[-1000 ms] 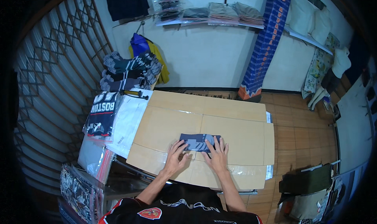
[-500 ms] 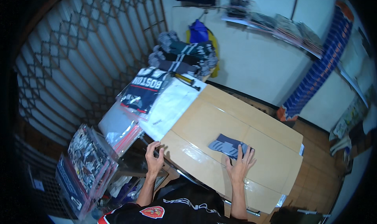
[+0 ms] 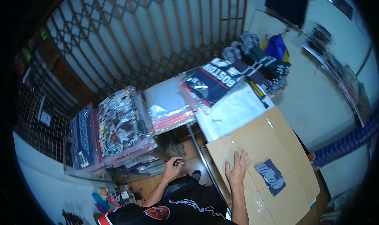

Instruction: Fold and pack pairs of athletic socks into clear plastic retail bags.

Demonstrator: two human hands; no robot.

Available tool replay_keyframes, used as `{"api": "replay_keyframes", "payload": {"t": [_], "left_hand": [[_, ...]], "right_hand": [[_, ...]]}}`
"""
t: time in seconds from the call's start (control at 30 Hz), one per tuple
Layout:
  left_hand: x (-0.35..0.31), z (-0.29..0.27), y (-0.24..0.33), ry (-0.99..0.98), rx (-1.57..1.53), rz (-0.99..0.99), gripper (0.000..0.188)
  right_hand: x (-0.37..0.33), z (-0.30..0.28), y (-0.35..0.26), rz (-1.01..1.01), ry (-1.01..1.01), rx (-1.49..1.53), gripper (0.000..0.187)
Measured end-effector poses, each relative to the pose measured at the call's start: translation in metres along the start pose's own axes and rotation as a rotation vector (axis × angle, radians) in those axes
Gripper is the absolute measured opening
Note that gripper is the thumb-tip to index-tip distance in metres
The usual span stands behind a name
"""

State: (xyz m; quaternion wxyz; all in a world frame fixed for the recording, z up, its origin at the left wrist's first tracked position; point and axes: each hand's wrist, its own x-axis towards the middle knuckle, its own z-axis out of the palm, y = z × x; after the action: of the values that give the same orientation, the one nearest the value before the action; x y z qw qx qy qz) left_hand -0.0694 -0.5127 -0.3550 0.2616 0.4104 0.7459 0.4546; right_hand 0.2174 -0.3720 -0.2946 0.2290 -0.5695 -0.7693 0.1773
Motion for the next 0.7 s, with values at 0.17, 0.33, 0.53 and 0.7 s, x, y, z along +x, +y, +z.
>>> {"api": "replay_keyframes", "payload": {"t": [0.17, 0.33, 0.53, 0.7], "left_hand": [[-0.030, -0.031, -0.059, 0.052, -0.158, -0.196, 0.028], [-0.060, -0.051, -0.083, 0.166, -0.147, -0.303, 0.030], [-0.097, -0.041, -0.080, 0.342, -0.256, -0.339, 0.029], [-0.124, -0.029, -0.072, 0.348, -0.337, -0.315, 0.028]], "right_hand": [[0.011, 0.027, -0.026, -0.066, -0.088, -0.156, 0.061], [0.015, 0.030, -0.025, -0.029, -0.084, -0.208, 0.060], [0.013, 0.031, -0.024, -0.043, -0.071, -0.229, 0.058], [0.012, 0.033, -0.021, -0.065, -0.057, -0.217, 0.059]]}}
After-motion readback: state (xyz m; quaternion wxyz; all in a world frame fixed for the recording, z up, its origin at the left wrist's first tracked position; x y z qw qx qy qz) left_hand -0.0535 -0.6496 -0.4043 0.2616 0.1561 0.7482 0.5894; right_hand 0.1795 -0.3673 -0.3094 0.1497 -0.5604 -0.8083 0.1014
